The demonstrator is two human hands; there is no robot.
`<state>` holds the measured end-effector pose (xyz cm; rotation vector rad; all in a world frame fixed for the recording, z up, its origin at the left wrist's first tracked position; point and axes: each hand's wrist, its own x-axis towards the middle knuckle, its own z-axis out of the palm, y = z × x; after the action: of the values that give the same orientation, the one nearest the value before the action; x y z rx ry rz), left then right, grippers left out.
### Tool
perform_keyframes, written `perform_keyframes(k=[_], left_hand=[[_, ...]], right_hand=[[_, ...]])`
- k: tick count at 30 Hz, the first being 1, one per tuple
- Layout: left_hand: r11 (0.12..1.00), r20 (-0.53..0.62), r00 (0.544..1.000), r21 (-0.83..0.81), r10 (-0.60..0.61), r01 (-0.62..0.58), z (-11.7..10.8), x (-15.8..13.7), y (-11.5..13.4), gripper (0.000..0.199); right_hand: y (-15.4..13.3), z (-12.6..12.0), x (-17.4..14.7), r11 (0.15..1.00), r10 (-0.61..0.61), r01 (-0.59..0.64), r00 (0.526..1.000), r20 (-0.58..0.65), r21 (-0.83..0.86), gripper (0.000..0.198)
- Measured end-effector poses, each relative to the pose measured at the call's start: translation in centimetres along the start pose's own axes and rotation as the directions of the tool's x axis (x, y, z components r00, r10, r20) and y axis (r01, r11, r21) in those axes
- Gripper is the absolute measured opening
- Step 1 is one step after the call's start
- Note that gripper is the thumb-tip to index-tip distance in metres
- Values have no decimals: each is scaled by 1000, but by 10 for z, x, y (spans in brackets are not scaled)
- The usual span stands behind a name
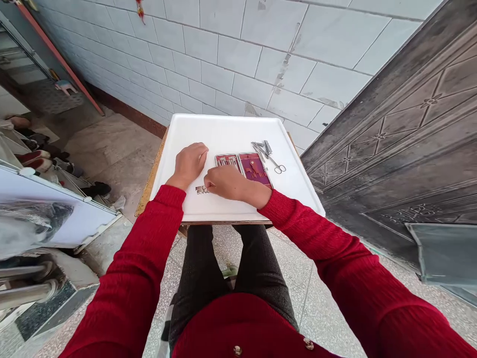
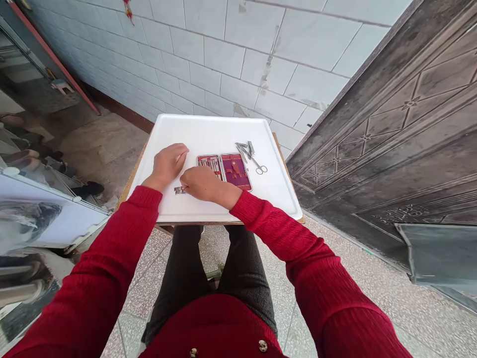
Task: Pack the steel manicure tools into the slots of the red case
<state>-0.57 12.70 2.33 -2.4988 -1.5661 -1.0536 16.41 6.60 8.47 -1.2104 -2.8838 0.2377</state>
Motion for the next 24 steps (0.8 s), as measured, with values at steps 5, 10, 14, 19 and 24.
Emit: perform_keyframes(k=[5, 10, 14, 19, 24], left_hand=[[999, -9, 1000, 37, -1, 1, 3, 1, 0, 29], [999, -2, 1000, 33, 4, -4, 6, 2, -2, 27], [999, -13, 1000, 45, 3, -3, 7, 3, -3, 26], [998, -21, 1000, 58, -2, 3, 9, 3, -3, 26], [999, -21, 1000, 53, 4, -3, 10, 3, -4, 26]], right_hand=[[-11, 4, 1, 983, -48, 55, 998, 40, -175, 27], [-21, 10, 3, 945, -142, 157, 987, 73, -288, 33], [-18, 11, 5, 922, -188, 221, 973, 131, -317, 19], [-17, 12, 0, 866, -256, 302, 953, 164, -399, 25], [-27, 12, -7, 816, -277, 339, 940, 197, -469, 34]])
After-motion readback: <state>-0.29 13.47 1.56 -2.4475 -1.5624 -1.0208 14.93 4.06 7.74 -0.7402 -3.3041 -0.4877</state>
